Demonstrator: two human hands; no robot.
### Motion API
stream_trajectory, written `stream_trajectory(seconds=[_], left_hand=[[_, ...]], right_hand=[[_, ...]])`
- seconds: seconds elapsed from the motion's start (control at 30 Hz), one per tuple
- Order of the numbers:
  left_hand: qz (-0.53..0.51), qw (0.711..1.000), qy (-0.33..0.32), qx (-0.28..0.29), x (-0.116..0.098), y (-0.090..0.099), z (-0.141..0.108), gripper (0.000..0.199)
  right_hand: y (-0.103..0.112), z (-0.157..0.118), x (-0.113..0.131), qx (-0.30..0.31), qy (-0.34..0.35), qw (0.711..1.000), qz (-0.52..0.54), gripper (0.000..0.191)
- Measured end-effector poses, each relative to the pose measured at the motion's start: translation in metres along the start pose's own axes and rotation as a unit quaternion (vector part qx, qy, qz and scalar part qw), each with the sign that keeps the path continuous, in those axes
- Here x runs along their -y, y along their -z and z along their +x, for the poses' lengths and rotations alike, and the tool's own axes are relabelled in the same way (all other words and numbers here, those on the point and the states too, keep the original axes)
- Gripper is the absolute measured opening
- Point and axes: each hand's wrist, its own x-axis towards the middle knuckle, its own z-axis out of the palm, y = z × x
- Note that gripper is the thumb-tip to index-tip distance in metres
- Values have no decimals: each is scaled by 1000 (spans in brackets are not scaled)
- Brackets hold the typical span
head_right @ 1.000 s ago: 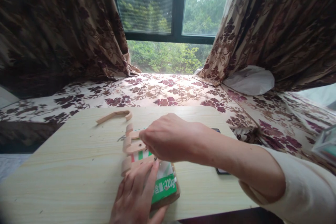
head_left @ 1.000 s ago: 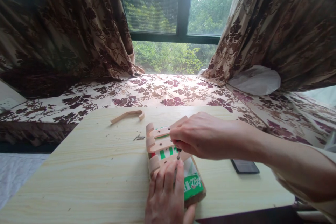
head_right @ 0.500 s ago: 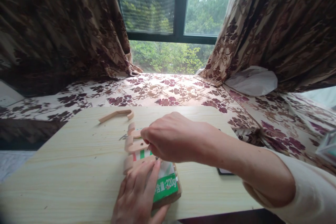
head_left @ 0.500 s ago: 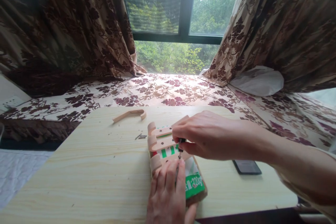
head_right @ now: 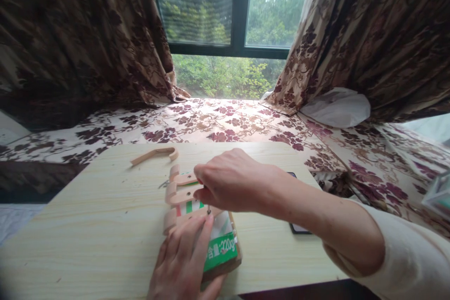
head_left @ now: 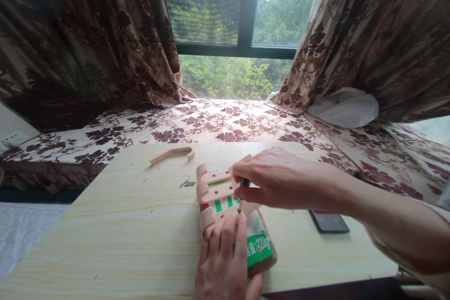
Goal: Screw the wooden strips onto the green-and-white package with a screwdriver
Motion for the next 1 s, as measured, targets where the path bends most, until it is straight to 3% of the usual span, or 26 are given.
stream_trajectory(seconds=[0.17, 0.4, 0.63, 0.73, 1.0], left_hand=[[-1, 1000, 5, -2, -1, -1, 0, 59], [12, 1000, 1, 3, 0, -2, -1, 64], [1, 1000, 2, -8, -2, 0, 1, 56], [-5, 1000, 5, -11, -3, 0, 2, 52], [-10, 1000, 6, -14, -1, -2, 1, 53]], right_hand=[[0, -3, -1, 2, 53, 998, 27, 15], [-17, 6, 1, -44, 23, 998, -24, 19], [-5, 0, 1, -29, 47, 998, -3, 5], [-3, -2, 1, -19, 62, 998, 5, 10], [-20, 1, 1, -56, -3, 998, -25, 20]])
